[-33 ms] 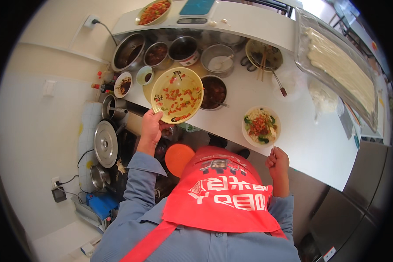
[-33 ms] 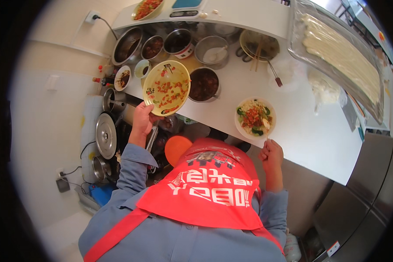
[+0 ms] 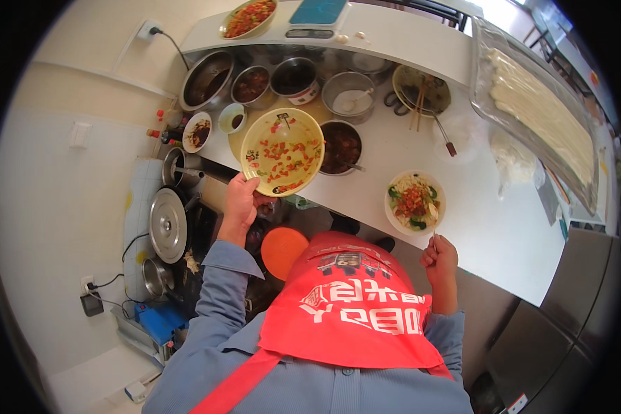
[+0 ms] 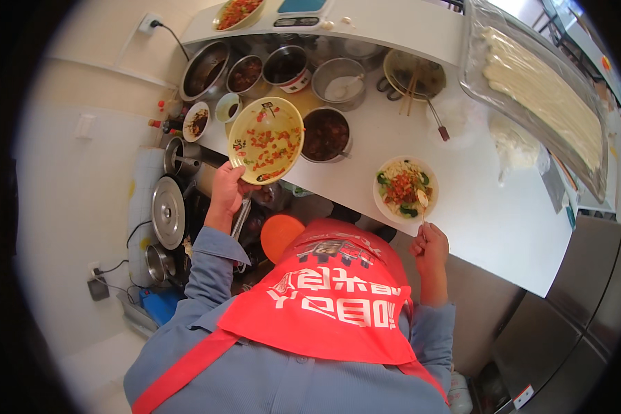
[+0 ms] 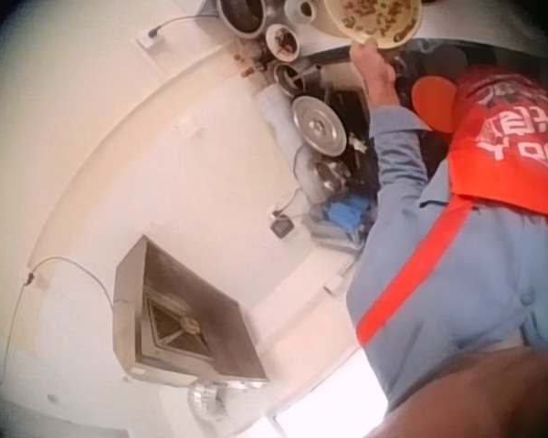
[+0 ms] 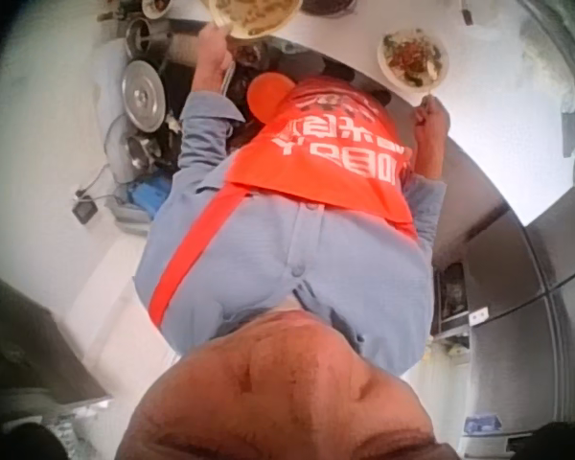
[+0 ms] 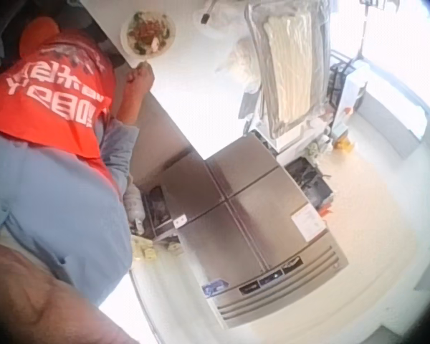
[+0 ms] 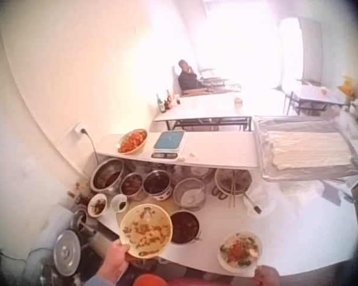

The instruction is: The person assembles a noodle bowl by adding cooked noodles, green vegetables, a dark sauce, and a red vegetable mixture from separate containers. They use a spoon and chopsticks to transfer and mix the ingredients, then place the finished bowl on the counter.

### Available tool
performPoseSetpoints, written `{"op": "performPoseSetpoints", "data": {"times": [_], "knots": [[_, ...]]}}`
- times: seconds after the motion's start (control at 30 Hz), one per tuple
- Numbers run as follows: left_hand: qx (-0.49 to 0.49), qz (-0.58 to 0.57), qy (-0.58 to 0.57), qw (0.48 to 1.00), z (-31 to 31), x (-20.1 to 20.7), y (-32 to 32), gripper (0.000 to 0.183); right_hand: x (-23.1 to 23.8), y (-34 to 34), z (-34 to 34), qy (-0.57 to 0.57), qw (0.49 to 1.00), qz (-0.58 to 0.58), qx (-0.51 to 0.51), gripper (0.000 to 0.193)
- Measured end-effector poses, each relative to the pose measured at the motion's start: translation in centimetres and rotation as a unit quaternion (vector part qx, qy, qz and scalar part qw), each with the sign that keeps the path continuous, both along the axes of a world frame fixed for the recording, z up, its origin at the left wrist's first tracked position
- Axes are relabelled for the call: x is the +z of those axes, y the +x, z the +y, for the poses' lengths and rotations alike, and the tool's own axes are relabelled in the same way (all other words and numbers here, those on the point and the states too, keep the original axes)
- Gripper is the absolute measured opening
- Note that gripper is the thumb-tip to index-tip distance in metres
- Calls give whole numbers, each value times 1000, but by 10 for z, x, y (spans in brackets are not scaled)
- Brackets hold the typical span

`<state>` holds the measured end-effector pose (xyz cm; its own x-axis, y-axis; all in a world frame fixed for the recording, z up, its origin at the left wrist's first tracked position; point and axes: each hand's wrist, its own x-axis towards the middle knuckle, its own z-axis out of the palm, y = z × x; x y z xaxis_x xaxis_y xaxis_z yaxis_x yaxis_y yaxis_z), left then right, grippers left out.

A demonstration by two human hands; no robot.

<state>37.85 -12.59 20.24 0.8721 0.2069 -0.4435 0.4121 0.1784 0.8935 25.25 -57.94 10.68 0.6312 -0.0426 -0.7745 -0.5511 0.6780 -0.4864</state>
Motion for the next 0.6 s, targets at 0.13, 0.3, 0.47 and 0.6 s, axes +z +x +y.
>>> {"op": "performPoseSetpoints", "data": {"times": [0.13,0.3,0.47,0.6], "knots": [[-40,-4,-3,999,-11,-9,-5,28,27,16,11,-11,999,-39,8,22],[-126,11,16,992,-71,-17,-1,26,52,31,37,-156,967,-187,79,24],[-185,7,-1,983,-124,-21,3,25,44,29,39,-333,905,-219,148,27],[-210,0,41,977,-132,-15,8,23,22,13,25,-360,921,-123,88,28]]}}
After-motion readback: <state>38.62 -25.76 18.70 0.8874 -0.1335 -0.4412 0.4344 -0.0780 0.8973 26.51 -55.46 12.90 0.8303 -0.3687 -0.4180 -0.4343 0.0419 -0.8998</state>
